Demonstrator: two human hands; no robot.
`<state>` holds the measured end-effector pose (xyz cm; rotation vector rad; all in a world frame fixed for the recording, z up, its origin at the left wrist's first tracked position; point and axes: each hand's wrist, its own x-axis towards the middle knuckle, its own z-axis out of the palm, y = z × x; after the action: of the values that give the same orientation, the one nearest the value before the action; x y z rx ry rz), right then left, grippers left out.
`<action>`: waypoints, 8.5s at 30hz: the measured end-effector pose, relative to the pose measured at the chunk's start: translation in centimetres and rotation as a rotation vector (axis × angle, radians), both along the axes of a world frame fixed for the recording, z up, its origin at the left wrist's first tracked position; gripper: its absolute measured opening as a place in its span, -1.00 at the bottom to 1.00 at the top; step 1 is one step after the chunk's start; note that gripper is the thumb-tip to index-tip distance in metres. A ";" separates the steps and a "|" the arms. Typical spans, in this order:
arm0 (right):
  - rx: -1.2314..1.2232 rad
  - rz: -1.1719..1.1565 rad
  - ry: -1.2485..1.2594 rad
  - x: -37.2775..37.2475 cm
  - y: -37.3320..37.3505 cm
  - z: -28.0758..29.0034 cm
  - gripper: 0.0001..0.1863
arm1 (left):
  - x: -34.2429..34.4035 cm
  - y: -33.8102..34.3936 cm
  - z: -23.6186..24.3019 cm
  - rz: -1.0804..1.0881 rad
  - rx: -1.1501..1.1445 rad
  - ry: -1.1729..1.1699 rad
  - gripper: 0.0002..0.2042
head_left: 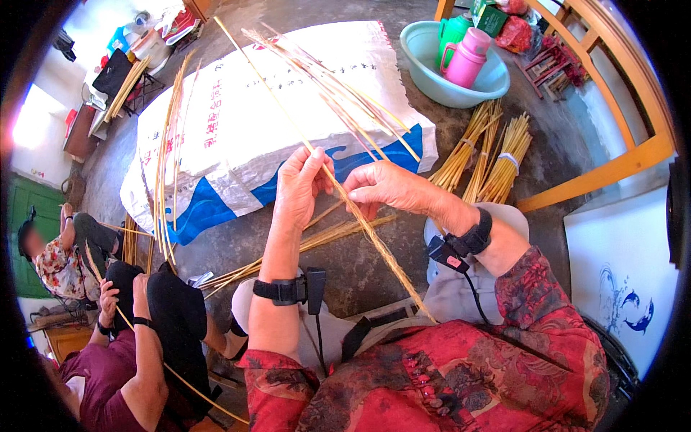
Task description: The person weaves several thin, dried reeds together by hand, overlapping and interlacing them to create a bundle.
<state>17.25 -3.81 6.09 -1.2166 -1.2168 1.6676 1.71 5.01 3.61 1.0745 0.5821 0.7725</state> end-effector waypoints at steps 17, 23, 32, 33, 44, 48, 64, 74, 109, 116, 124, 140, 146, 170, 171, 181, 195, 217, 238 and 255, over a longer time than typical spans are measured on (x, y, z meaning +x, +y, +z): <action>0.022 -0.008 -0.073 0.2 -0.1 -0.7 -0.84 | 0.2 -0.2 0.1 -0.023 -0.061 -0.044 -0.81; -0.004 -0.027 -0.152 0.4 -0.4 0.2 -0.84 | -0.1 0.2 -0.2 0.045 -0.062 -0.094 -0.82; 0.075 -0.030 -0.162 1.4 -1.0 0.1 -0.82 | -0.2 0.5 -0.3 0.118 -0.058 -0.052 -0.83; 0.079 -0.034 -0.171 1.5 -1.0 0.1 -0.82 | -0.2 0.6 -0.3 0.128 -0.055 -0.058 -0.83; 0.163 -0.111 -0.156 0.0 -0.6 -0.4 -0.83 | 0.6 0.2 -0.4 0.131 -0.013 0.005 -0.81; 0.140 -0.092 -0.210 -0.4 -0.1 0.0 -0.83 | 0.8 0.1 -0.3 0.139 0.055 0.068 -0.79; 0.055 -0.046 -0.171 -0.8 0.2 -1.0 -0.82 | 0.8 -0.7 0.7 0.126 0.078 0.160 -0.79; 0.051 -0.059 -0.123 -0.4 0.2 -0.9 -0.84 | 0.5 -0.2 0.3 0.153 -0.005 0.088 -0.77; 0.004 -0.033 -0.065 0.4 -0.7 -1.0 -0.84 | 0.0 0.4 0.0 0.039 -0.054 -0.192 -0.81; -0.033 0.016 -0.041 0.1 -0.6 -0.4 -0.81 | -0.1 0.6 0.0 -0.023 -0.135 -0.298 -0.81; 0.229 -0.092 -0.413 0.0 -1.2 -0.1 -0.84 | 0.1 0.3 0.1 -0.001 -0.083 -0.151 -0.84; 0.038 -0.083 -0.116 0.8 -0.9 -0.9 -0.82 | 0.2 -0.5 0.4 -0.185 -0.078 -0.134 -0.81; 0.088 -0.144 -0.166 0.4 -1.0 -0.8 -0.81 | 0.1 0.1 -0.4 -0.084 -0.114 -0.149 -0.80; 0.033 -0.045 -0.060 1.1 -0.4 -0.7 -0.78 | 0.3 -0.6 0.0 -0.142 -0.103 -0.078 -0.83; 0.025 -0.045 -0.058 1.1 -0.4 -0.8 -0.79 | 0.4 -0.6 0.1 -0.148 -0.109 -0.082 -0.83; -0.046 -0.053 -0.013 0.9 -0.5 -0.1 -0.83 | 0.6 -0.6 -0.2 -0.101 -0.132 -0.119 -0.82; -0.044 -0.023 -0.022 0.7 -0.5 -1.1 -0.80 | 1.0 -1.1 -0.3 -0.085 -0.131 -0.101 -0.84; 0.050 -0.099 -0.053 -0.4 -0.9 -2.0 -0.81 | 0.5 -0.4 -0.7 0.113 -0.079 -0.066 -0.83; 0.047 -0.182 0.029 0.3 -1.7 -2.2 -0.75 | 1.2 -2.5 -0.6 -0.109 -0.045 0.077 -0.91; 0.015 -0.214 0.056 0.5 -1.6 -1.5 -0.77 | 0.1 -1.4 0.0 -0.017 -0.072 -0.102 -0.86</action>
<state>17.73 -5.40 4.62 -1.2362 -1.0250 1.5225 1.80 3.65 3.60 0.9669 0.5100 0.7809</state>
